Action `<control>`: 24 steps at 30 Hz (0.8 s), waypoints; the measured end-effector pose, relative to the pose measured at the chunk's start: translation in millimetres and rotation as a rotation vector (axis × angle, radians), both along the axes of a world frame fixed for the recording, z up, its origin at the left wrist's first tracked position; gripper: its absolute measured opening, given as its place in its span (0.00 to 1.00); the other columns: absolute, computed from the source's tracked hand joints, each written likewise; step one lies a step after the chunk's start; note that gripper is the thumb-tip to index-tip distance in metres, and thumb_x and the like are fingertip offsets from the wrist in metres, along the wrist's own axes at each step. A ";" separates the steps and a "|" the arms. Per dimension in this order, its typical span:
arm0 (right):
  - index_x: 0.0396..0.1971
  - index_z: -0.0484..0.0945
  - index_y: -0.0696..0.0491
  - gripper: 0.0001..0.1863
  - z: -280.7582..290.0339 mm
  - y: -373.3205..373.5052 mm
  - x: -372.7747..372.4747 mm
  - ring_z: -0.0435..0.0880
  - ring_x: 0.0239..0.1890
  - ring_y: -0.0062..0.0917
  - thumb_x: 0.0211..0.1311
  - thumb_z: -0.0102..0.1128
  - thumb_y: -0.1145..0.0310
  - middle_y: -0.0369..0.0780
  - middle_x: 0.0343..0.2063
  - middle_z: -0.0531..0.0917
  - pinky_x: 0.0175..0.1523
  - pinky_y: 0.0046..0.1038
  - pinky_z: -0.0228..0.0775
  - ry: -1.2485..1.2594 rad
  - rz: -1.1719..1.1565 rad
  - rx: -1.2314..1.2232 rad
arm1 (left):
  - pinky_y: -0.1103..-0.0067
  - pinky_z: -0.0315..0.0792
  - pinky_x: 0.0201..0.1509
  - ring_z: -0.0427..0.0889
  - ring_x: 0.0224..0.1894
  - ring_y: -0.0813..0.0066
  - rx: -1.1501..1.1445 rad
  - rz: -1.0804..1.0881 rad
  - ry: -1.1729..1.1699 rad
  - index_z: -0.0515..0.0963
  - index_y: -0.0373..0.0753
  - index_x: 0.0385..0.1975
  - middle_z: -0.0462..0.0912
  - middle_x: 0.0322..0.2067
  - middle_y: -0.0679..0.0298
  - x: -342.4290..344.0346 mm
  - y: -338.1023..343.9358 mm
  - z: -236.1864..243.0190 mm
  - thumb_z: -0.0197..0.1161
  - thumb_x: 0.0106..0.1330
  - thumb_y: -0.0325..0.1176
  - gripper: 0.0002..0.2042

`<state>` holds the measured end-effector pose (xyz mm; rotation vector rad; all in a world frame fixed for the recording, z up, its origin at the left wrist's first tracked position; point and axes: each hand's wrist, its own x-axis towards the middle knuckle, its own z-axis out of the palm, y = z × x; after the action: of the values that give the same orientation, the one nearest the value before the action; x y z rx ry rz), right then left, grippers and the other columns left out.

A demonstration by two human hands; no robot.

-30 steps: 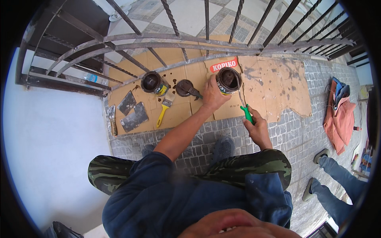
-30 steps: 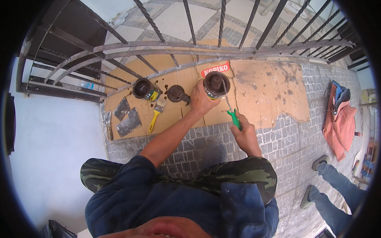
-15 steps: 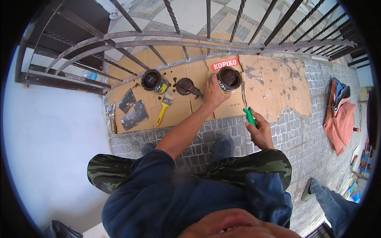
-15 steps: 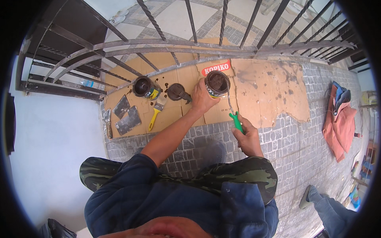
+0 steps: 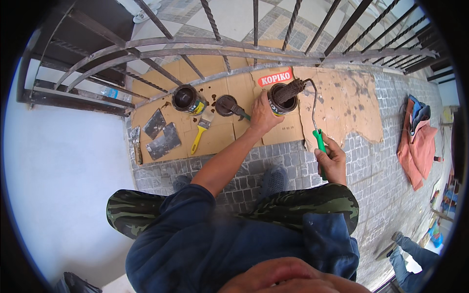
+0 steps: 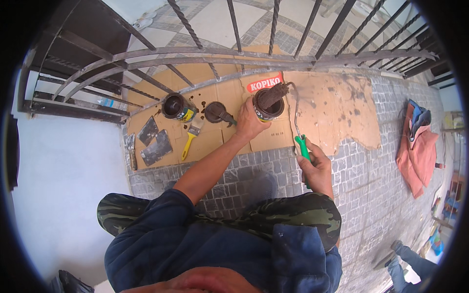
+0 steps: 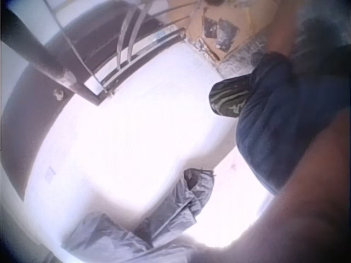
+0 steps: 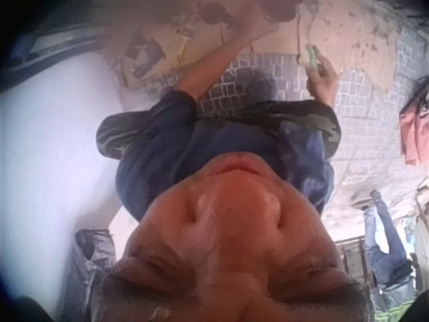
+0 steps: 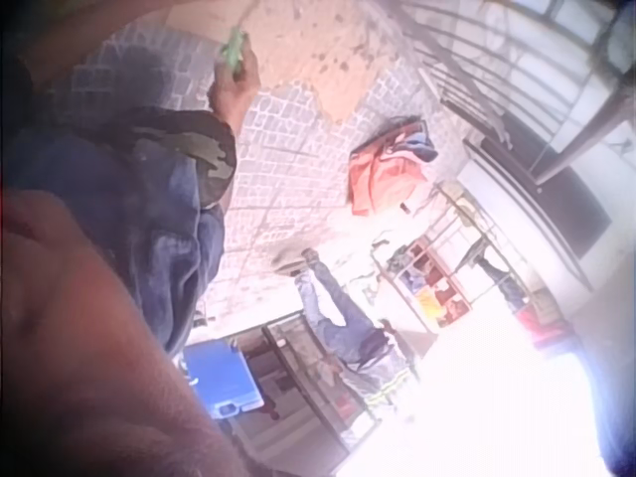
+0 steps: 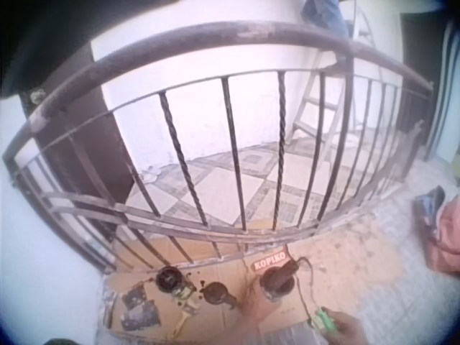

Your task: The person sits on the floor and uses a green-handled tool to stir dark paint in a yellow can. They then transfer some of the paint into a smaller container using the same tool.

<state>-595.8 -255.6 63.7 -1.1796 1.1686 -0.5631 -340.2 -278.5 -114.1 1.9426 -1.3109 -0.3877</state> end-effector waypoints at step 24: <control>0.67 0.70 0.59 0.30 -34.1 11.3 14.4 0.66 0.19 0.10 0.65 0.64 0.75 0.31 0.27 0.78 0.23 0.19 0.60 0.155 0.188 -0.032 | 0.55 0.65 0.65 0.71 0.59 0.42 -0.059 0.068 -0.066 0.56 0.31 0.65 0.71 0.57 0.45 -3.8 2.5 11.9 0.81 0.40 0.40 0.51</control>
<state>-581.4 -244.3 29.6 -1.3635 1.1666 -0.3533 -343.9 -276.0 -102.2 1.9592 -1.2804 -0.2505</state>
